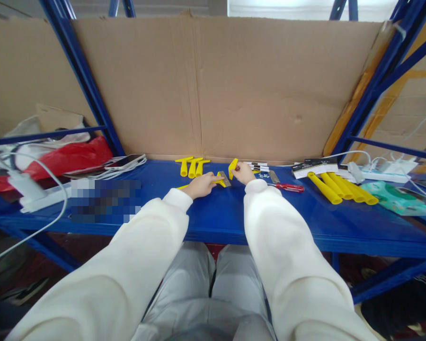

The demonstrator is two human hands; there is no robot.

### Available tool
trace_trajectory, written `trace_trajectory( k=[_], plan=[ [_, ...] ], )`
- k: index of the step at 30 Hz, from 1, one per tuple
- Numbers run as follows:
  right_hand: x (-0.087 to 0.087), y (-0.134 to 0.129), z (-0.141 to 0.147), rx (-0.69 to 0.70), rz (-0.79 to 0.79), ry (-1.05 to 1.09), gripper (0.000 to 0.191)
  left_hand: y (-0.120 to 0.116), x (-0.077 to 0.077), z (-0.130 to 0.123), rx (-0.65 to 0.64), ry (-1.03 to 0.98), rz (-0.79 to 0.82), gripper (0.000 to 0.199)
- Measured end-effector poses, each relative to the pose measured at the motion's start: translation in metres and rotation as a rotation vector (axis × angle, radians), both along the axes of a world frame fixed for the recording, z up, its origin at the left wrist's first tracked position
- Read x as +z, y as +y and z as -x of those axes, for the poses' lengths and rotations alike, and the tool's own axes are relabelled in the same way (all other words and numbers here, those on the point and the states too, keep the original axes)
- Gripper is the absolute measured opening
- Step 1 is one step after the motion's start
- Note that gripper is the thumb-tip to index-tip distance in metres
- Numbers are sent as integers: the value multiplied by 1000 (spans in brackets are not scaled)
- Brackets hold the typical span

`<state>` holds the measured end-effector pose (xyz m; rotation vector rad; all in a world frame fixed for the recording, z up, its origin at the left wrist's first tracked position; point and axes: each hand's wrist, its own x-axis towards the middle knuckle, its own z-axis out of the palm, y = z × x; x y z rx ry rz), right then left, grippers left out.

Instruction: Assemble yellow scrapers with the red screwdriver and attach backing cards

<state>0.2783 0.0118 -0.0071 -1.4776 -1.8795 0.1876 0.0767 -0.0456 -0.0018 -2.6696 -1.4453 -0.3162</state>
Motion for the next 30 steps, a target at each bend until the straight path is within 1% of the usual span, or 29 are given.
trace_trajectory(
  k=[5,8,13,15,18,23,26,30],
  plan=[
    [1,-5,6,-47,69,-86,13,-1,1,0,-4,-6,11,51],
    [4,-7,6,-95,67,-109,16,-2,2,0,-6,-3,19,50],
    [10,-5,-3,-145,23,-18,22,-1,2,0,-4,-1,15,51],
    [11,-4,-5,-135,33,53,29,-1,2,0,-5,-3,11,51],
    [11,-5,-5,-87,98,175,39,0,0,0,6,-12,5,54],
    [15,-17,4,76,317,323,47,1,-1,-1,31,-71,26,63],
    [20,-26,12,121,409,314,46,1,0,-2,40,-89,47,67],
    [23,-35,22,86,433,236,47,1,0,-3,49,-92,61,68]
  ],
)
